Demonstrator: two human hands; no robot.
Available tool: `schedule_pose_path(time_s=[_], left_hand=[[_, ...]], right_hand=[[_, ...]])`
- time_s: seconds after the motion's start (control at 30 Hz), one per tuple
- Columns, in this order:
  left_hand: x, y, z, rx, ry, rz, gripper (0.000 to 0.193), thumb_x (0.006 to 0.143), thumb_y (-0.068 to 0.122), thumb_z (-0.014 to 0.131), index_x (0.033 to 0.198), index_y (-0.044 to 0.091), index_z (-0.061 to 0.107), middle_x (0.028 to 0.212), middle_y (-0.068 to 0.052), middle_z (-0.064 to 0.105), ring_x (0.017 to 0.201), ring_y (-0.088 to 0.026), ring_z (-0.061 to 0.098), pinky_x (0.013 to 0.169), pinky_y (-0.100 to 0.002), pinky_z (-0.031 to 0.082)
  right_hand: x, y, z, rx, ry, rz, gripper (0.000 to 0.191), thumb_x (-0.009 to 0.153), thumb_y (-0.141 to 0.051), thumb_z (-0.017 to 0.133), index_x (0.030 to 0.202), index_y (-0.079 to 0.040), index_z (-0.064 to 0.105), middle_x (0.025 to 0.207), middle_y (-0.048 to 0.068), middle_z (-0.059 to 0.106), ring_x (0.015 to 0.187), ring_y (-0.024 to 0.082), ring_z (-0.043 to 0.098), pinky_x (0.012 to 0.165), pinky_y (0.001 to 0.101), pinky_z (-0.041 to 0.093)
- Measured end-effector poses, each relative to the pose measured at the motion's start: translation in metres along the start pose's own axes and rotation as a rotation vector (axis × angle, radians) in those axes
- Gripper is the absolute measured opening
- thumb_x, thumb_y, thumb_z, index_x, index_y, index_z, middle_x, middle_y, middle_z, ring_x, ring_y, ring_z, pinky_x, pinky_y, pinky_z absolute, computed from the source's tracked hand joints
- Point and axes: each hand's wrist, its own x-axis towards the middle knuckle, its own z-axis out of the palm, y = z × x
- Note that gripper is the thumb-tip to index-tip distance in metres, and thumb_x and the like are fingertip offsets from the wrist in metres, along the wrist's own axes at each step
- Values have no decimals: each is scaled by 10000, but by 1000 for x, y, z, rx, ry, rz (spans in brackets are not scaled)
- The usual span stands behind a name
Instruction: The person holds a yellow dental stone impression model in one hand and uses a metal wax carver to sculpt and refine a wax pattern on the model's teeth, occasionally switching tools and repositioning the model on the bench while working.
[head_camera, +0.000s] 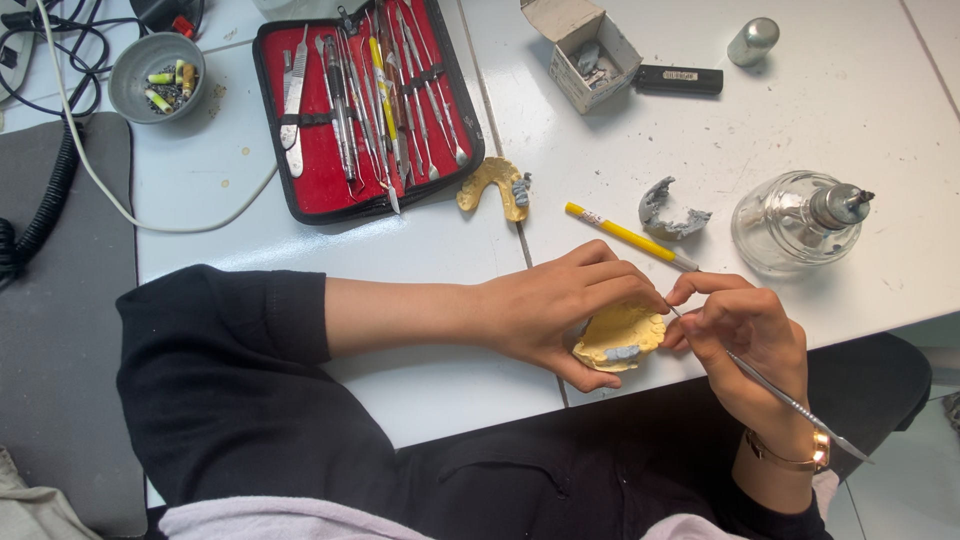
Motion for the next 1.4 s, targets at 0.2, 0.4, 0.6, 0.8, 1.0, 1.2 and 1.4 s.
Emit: schedule_pose_path(time_s=[0.2, 0.4, 0.6, 0.8, 1.0, 1.2, 1.4], left_hand=[[1, -2, 1, 16, 4, 7, 803, 786, 491, 828, 1386, 62, 511, 1345, -113, 594, 1158, -311, 535, 1036, -425, 496], [1, -2, 1, 16, 1, 5, 797, 781, 483, 832, 1376, 63, 509, 1350, -116, 588, 1153, -315, 533, 1035, -429, 492], [1, -4, 4, 22, 10, 11, 806, 780, 489, 832, 1379, 58, 507, 1347, -115, 590, 1152, -311, 534, 1030, -428, 501], [-2, -7, 7, 23, 1, 3, 817, 782, 501, 829, 1380, 49, 505, 1336, -122, 591, 1153, -312, 536, 1018, -428, 508], [-2, -6, 6, 26, 8, 14, 825, 782, 496, 832, 1387, 43, 499, 1339, -124, 588, 1163, -316, 534, 1032, -433, 501], [-1, -5, 4, 22, 1, 5, 814, 779, 491, 832, 1381, 52, 504, 1340, -122, 589, 1170, -317, 534, 1038, -434, 498], [-1, -5, 4, 23, 6, 6, 807, 781, 492, 830, 1383, 61, 509, 1343, -120, 589, 1179, -319, 534, 1042, -438, 500]], right_hand=[[1, 1, -3, 16, -48, 14, 164, 1016, -18, 566, 1137, -32, 457, 1253, 217, 596, 876, 156, 732, 762, 292, 662], [1, 3, -4, 6, -77, 14, 145, 1028, -22, 546, 1147, -35, 463, 1257, 201, 578, 871, 158, 732, 757, 298, 664], [2, 4, -6, -34, -97, 7, 160, 1023, -24, 537, 1167, -32, 469, 1241, 188, 579, 870, 159, 742, 745, 285, 667], [1, 3, -5, -41, -101, 29, 152, 1021, -40, 539, 1163, -18, 487, 1227, 201, 582, 860, 171, 753, 738, 282, 680], [2, 2, -5, 19, -88, 48, 147, 1040, -64, 531, 1169, 1, 504, 1238, 222, 585, 874, 182, 767, 764, 299, 685], [3, 2, -5, -5, -72, 26, 169, 1031, -83, 557, 1151, 36, 556, 1250, 244, 613, 918, 198, 770, 793, 310, 696], [4, -1, -6, -41, -72, 27, 187, 1024, -107, 581, 1123, 49, 608, 1246, 240, 641, 942, 205, 768, 800, 313, 703]])
